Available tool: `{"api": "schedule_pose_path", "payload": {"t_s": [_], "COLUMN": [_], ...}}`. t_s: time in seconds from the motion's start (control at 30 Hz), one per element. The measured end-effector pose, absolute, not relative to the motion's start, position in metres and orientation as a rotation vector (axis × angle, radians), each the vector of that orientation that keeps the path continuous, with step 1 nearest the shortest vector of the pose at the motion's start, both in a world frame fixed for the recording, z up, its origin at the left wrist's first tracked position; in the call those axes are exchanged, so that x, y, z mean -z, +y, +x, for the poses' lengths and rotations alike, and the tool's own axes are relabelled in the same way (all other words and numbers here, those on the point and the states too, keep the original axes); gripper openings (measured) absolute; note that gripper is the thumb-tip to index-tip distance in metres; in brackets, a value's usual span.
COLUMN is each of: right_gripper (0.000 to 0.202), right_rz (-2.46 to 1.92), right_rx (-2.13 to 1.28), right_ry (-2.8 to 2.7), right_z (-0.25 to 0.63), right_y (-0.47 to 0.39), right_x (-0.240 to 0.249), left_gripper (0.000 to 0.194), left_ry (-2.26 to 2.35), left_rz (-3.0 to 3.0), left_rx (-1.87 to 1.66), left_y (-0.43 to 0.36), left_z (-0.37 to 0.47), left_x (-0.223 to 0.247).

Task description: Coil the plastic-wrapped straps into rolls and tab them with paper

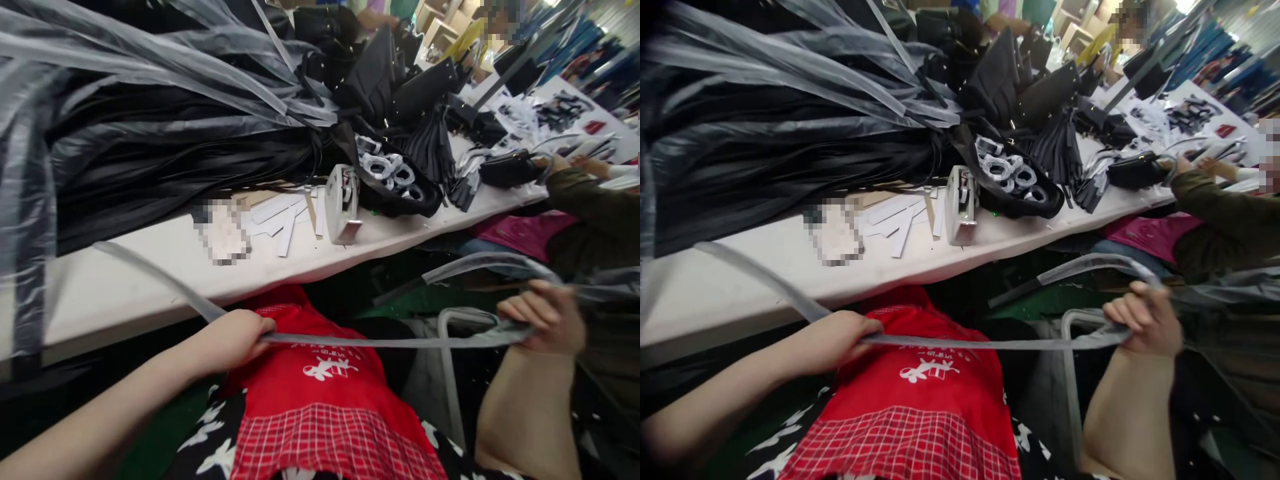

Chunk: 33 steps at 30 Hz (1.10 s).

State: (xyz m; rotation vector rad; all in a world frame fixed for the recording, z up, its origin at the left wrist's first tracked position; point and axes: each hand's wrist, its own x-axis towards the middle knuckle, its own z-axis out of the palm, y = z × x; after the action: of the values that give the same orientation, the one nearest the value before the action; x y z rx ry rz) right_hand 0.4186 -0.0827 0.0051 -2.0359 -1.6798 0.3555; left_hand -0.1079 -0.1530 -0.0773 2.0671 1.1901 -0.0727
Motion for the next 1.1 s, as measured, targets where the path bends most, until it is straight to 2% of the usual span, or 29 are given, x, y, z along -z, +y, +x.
{"api": "schedule_pose_path", "payload": {"t_s": [0.07, 0.17, 0.23, 0.37, 0.47, 0.57, 0.7, 0.87, 1.03, 1.1], "right_gripper": [0.078, 0.071, 0.066, 0.039, 0.031, 0.033, 0.036, 0.037, 0.039, 0.039], "right_rz": [-2.080, -2.124, -1.920, -1.153, -1.115, -1.360, -1.543, -1.215, -1.256, -1.248], "right_rx": [-0.608, -0.486, -0.510, -1.288, -1.571, -1.579, -1.526, -1.857, -1.711, -1.768], "right_ry": [-1.548, -1.511, -1.675, -2.327, -2.444, -2.295, -2.275, -2.401, -2.431, -2.400], "right_z": [0.393, 0.331, 0.279, 0.192, 0.185, 0.226, 0.264, 0.213, 0.166, 0.158], "right_y": [-0.063, -0.055, -0.066, -0.097, -0.096, -0.070, -0.046, -0.062, -0.075, -0.078], "right_x": [0.011, 0.043, 0.059, 0.067, 0.070, 0.078, 0.081, 0.084, 0.095, 0.096], "left_gripper": [0.040, 0.054, 0.052, 0.037, 0.032, 0.033, 0.044, 0.049, 0.050, 0.049], "left_ry": [1.102, 0.993, 0.973, 0.925, 0.750, 0.657, 0.543, 0.539, 0.493, 0.490], "left_rz": [2.108, 2.141, 2.138, 2.011, 1.736, 1.648, 1.273, 1.116, 1.138, 1.174], "left_rx": [0.068, 0.093, 0.122, 0.111, 0.099, 0.038, 0.107, -0.027, -0.033, -0.064], "left_y": [-0.146, -0.134, -0.126, -0.110, -0.100, -0.095, -0.099, -0.098, -0.091, -0.090], "left_z": [-0.103, -0.078, -0.051, -0.009, -0.019, -0.057, -0.086, -0.064, -0.044, -0.036], "left_x": [0.075, 0.068, 0.064, 0.061, 0.066, 0.080, 0.100, 0.105, 0.106, 0.108]}}
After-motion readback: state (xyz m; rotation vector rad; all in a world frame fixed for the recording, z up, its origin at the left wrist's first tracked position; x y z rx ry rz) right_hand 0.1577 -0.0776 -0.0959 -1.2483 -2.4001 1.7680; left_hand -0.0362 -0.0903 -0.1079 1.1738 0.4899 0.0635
